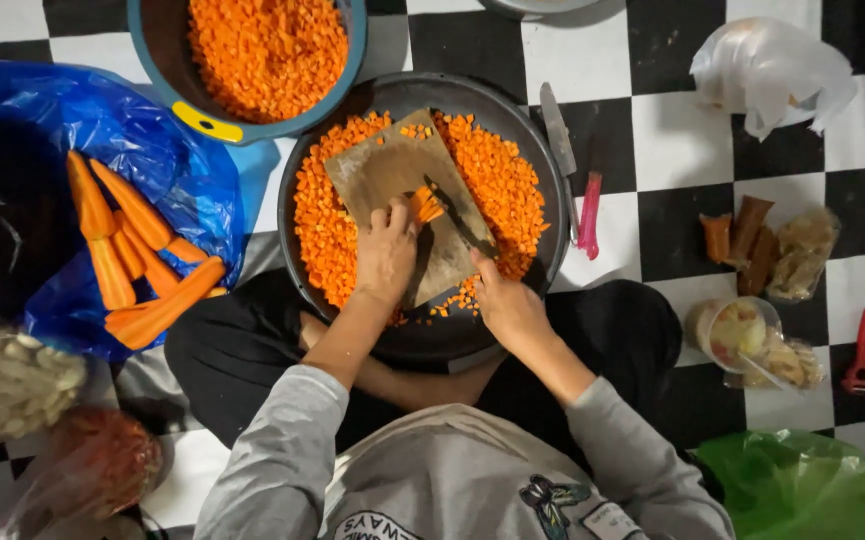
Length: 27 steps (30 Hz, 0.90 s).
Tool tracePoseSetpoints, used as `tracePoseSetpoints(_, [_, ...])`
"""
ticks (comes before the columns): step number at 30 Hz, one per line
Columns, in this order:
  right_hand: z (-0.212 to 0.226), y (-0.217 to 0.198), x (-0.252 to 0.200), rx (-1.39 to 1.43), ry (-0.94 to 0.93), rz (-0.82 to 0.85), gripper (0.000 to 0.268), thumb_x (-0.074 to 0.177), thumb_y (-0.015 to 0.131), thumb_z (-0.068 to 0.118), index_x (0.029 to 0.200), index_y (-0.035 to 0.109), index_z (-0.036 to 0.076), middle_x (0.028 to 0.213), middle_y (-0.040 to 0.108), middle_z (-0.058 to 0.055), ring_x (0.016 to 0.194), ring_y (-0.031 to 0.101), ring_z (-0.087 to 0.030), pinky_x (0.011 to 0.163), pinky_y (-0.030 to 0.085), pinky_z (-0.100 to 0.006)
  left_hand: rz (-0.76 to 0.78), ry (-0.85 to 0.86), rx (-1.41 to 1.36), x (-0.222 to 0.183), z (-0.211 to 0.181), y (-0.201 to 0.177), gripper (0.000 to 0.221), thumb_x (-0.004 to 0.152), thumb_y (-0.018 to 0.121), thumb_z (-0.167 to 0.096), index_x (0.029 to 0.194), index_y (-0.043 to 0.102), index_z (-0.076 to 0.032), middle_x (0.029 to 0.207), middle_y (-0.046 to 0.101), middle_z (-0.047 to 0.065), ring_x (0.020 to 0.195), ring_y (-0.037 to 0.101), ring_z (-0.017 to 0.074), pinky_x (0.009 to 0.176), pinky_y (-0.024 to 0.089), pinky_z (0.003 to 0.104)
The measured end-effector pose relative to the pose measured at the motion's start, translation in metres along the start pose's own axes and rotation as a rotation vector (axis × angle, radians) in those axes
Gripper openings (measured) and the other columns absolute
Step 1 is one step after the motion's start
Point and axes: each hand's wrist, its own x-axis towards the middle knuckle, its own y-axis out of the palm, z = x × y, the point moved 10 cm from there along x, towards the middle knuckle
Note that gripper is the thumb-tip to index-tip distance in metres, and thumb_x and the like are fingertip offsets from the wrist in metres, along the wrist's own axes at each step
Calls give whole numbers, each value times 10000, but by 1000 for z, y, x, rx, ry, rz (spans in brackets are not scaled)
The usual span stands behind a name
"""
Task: Chopping whole carrots into small pieces using a large knife on a cutting board placed inside a pan on the floor.
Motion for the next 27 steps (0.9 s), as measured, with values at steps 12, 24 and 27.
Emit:
tracePoseSetpoints(12, [-15, -13, -40, 200, 176, 220, 411, 1046, 376, 401, 1454, 348, 367, 1081, 719, -224, 1071, 692, -412, 947, 528, -511, -42, -12, -17, -4, -4, 0, 293, 904, 553, -198, 1127, 737, -146, 1230, 539, 108, 928, 533, 300, 662, 452, 375])
tracePoseSetpoints(24, [19, -26, -4, 141, -67, -23, 455, 1025, 441, 261, 1470, 384, 185, 885, 714, -292, 843, 712, -467, 779, 553, -542, -56, 15, -12, -1, -5, -1, 278, 877, 572, -198, 1086, 748, -149, 1229, 528, 100, 909, 528, 290, 633, 456, 357])
tracePoseSetpoints(27, [20, -28, -15, 92, 238, -61, 466, 1095, 365, 324, 1535, 353, 171, 1004, 658, -188, 1009, 668, -265, 972, 454, -293, -18, 8, -26, -2, -6, 6, 271, 883, 586, -193, 1087, 758, -146, 1243, 530, 112, 929, 534, 311, 646, 453, 372])
